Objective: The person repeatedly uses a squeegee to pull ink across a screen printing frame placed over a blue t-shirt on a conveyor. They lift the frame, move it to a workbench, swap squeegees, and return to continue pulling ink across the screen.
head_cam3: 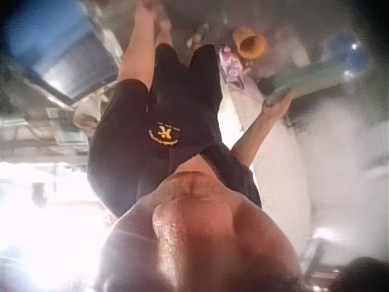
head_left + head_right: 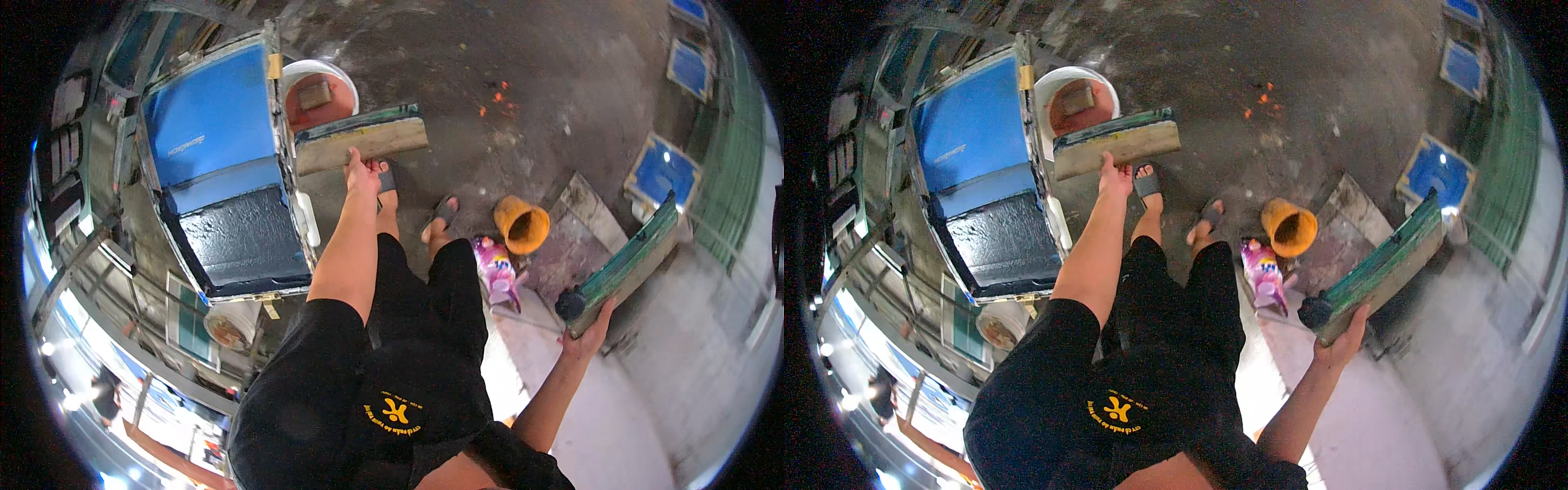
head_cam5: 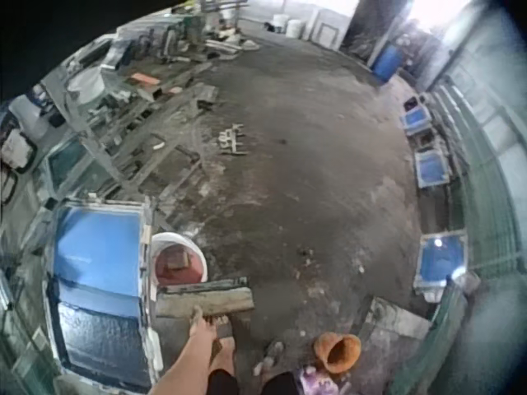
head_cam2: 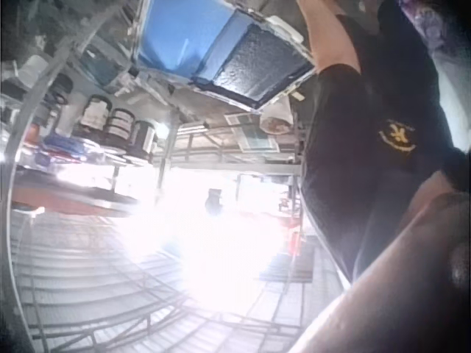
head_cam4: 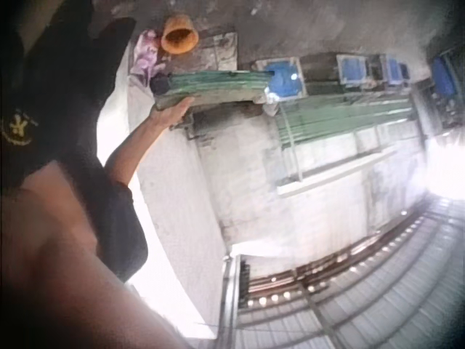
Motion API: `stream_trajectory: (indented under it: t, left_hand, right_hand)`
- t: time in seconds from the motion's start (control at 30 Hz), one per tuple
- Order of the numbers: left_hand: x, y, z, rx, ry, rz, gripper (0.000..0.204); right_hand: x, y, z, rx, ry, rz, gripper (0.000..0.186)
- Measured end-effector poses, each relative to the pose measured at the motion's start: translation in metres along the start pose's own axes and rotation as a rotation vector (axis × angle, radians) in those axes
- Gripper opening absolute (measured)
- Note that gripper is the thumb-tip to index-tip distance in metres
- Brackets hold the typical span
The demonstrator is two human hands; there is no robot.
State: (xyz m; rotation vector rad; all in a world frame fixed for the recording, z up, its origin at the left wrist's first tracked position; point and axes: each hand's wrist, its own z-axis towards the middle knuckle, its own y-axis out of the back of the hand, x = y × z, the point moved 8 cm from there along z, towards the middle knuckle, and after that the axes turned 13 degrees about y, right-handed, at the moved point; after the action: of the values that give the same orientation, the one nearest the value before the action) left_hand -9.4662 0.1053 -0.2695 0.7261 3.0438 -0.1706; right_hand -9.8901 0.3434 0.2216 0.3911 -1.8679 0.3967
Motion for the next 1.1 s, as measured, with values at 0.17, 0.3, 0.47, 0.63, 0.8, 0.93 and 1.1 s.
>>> stream_trajectory:
  t: [0.17, 0.3, 0.47, 0.63, 0.8, 0.93, 1.1]
  left_hand:
    - [-0.054, -0.051, 0.036, 0.125, -0.116, -0.174, 0.048]
    - [-0.121, -0.099, 0.070, 0.162, -0.271, -0.334, 0.053]
    - [-0.197, -0.107, 0.114, 0.098, -0.327, -0.409, 0.054]
    - [-0.261, -0.107, 0.152, 0.115, -0.479, -0.381, 0.045]
    - [-0.261, -0.091, 0.193, -0.027, -0.316, -0.352, 0.035]
    - [-0.212, -0.094, 0.174, -0.021, -0.395, -0.221, 0.057]
    - [-0.033, -0.106, 0.047, 0.068, -0.503, 0.334, 0.034]
  right_hand:
    - [-0.056, -0.070, 0.116, 0.204, -0.137, -0.079, 0.051]
    - [-0.107, -0.129, 0.213, 0.223, -0.134, -0.125, 0.054]
    - [-0.141, -0.173, 0.284, 0.161, -0.183, -0.321, 0.057]
    - [-0.155, -0.195, 0.317, 0.378, -0.166, -0.426, 0.051]
    - [-0.168, -0.207, 0.319, 0.475, -0.259, -0.397, 0.059]
    - [-0.171, -0.221, 0.310, 0.254, -0.158, -0.420, 0.063]
    - [-0.165, -0.268, 0.252, 0.430, -0.127, -0.281, 0.068]
